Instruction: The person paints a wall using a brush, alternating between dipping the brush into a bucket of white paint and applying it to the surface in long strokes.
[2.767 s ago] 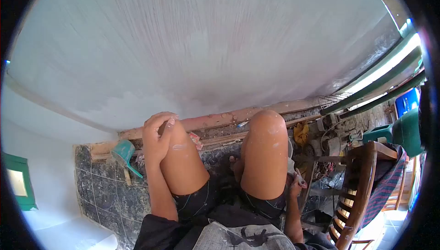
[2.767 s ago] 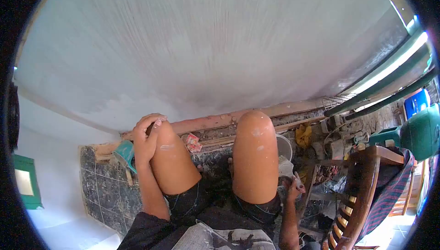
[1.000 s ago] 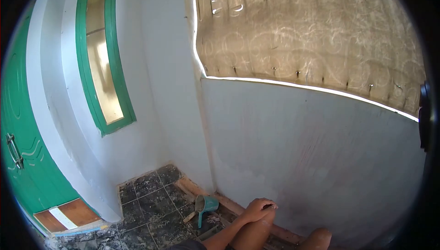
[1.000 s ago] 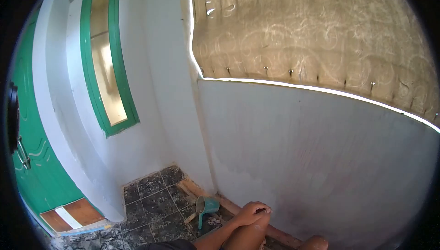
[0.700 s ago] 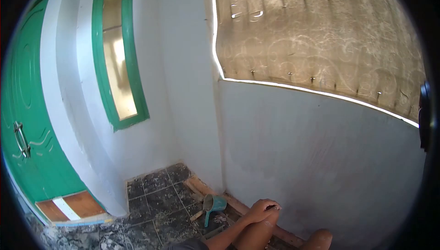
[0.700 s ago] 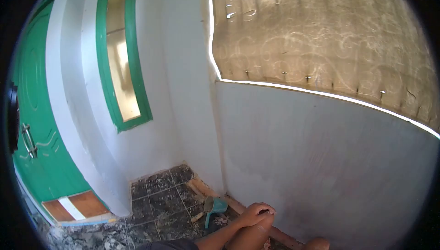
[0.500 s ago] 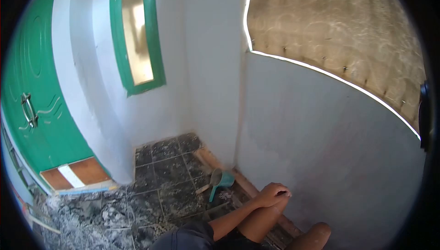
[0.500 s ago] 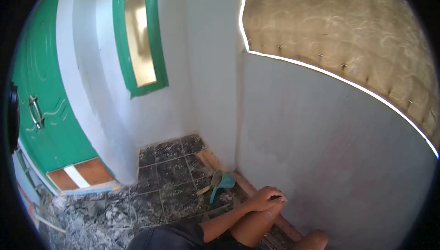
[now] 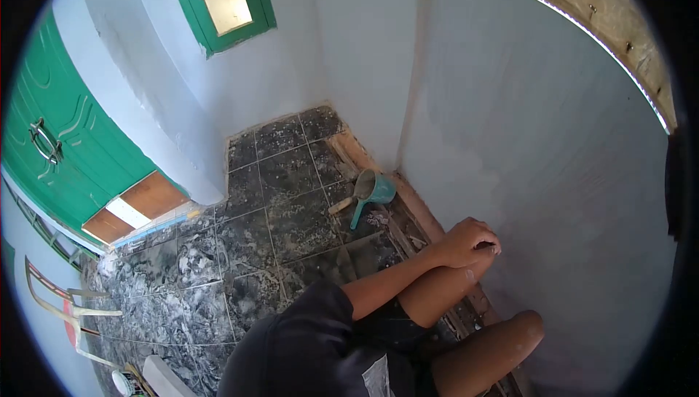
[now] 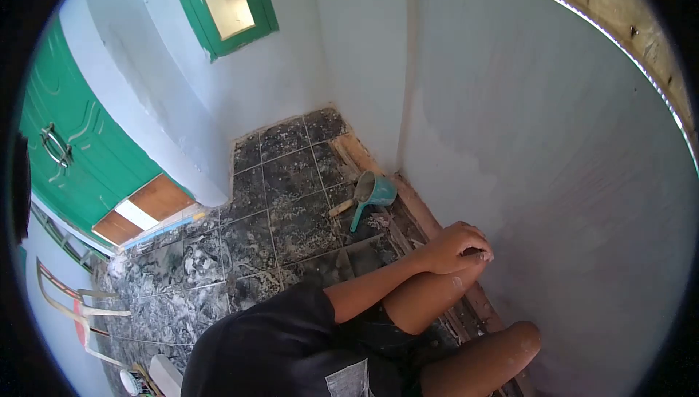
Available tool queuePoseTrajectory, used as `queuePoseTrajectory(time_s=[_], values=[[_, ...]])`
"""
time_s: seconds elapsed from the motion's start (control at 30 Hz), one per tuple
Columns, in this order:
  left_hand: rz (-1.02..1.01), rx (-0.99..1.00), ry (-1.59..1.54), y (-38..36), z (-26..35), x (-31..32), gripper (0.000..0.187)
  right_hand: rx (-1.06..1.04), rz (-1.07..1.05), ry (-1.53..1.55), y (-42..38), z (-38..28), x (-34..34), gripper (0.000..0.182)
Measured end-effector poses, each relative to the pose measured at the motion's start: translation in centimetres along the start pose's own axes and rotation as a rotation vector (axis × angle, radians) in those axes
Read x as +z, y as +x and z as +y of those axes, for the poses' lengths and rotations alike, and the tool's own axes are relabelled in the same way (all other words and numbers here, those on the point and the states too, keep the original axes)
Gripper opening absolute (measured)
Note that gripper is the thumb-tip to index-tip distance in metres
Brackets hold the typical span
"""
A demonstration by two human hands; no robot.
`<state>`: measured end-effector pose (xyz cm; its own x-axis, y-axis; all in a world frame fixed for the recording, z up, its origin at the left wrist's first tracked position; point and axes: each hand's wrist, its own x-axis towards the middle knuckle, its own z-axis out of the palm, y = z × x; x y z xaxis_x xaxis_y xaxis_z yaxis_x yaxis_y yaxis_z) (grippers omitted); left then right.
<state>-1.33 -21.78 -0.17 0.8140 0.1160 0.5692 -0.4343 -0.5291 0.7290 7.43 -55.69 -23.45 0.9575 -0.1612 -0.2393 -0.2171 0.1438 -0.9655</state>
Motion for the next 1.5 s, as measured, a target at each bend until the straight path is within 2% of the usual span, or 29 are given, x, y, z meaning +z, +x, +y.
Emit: queuePoseTrajectory(time_s=[0.07, 0.47, 0.67, 0.77, 0.87, 0.97, 1.03, 1.07, 1.1, 1.13, 1.17, 1.2, 1.27, 1.37, 1.43, 1.47, 1.5], values=[[-0.044, -0.039, 0.001, 0.1, 0.4, -0.3, 0.014, 0.01, 0.02, 0.001, -0.1, 0.4, -0.7, 0.026], [-0.065, 0.024, -0.034, 1.4, -2.2, 1.5, 0.017, 0.044, 0.124, 0.006, -2.2, 2.1, -5.3, 0.026], [-0.079, -0.004, -0.044, 1.8, -0.9, 2.2, 0.015, 0.026, 0.164, 0.018, -4.6, 2.5, -8.3, 0.026], [-0.119, 0.022, -0.004, 1.8, -0.6, 2.8, 0.015, 0.026, 0.2, 0.025, -6.5, 2.9, -10.3, 0.026], [-0.075, 0.076, 0.08, 1.6, -0.2, 3.5, 0.015, 0.016, 0.236, 0.027, -8.4, 3.5, -12.4, 0.026], [-0.135, 0.053, -0.019, 2.0, -1.0, 4.1, 0.015, 0.01, 0.288, 0.035, -10.8, 4.5, -15.3, 0.026], [-0.069, -0.102, -0.129, 1.7, -0.5, 5.1, 0.013, -0.023, 0.336, 0.01, -13.0, 5.8, -18.4, 0.026], [-0.07, -0.226, -0.376, 1.1, -2.9, 6.6, 0.013, -0.065, 0.371, -0.029, -14.2, 6.5, -20.1, 0.026], [0.039, -0.183, -0.368, 0.4, -5.8, 8.2, 0.016, -0.13, 0.41, -0.102, -15.1, 7.3, -22.0, 0.026], [-0.041, -0.221, -0.238, 0.6, -2.4, 6.8, 0.016, -0.233, 0.452, -0.225, -16.0, 8.9, -24.2, 0.026], [-0.186, -0.312, -0.257, 1.0, -2.7, 6.3, 0.015, -0.326, 0.506, -0.379, -16.6, 10.5, -25.6, 0.026], [-0.135, -0.171, -0.143, 1.1, -2.9, 6.2, 0.016, -0.397, 0.561, -0.474, -17.6, 11.8, -26.9, 0.026], [-0.16, -0.073, -0.088, 1.6, -0.9, 5.6, 0.02, -0.239, 0.86, -0.667, -17.9, 12.1, -25.9, 0.023], [-0.181, -0.148, -0.149, 1.4, -0.3, 4.9, 0.02, -0.132, 0.892, 0.103, -19.6, 6.1, -21.0, 0.02], [-0.184, -0.131, -0.127, 1.5, 0.1, 4.5, 0.022, -0.121, 0.892, 0.338, -19.8, 4.3, -19.5, 0.018], [-0.183, -0.124, -0.116, 1.4, 0.2, 4.5, 0.023, -0.17, 0.867, 0.453, -19.3, 5.8, -20.0, 0.017], [-0.184, -0.123, -0.11, 1.3, 0.1, 4.4, 0.024, -0.211, 0.858, 0.412, -19.3, 4.7, -19.2, 0.018]])
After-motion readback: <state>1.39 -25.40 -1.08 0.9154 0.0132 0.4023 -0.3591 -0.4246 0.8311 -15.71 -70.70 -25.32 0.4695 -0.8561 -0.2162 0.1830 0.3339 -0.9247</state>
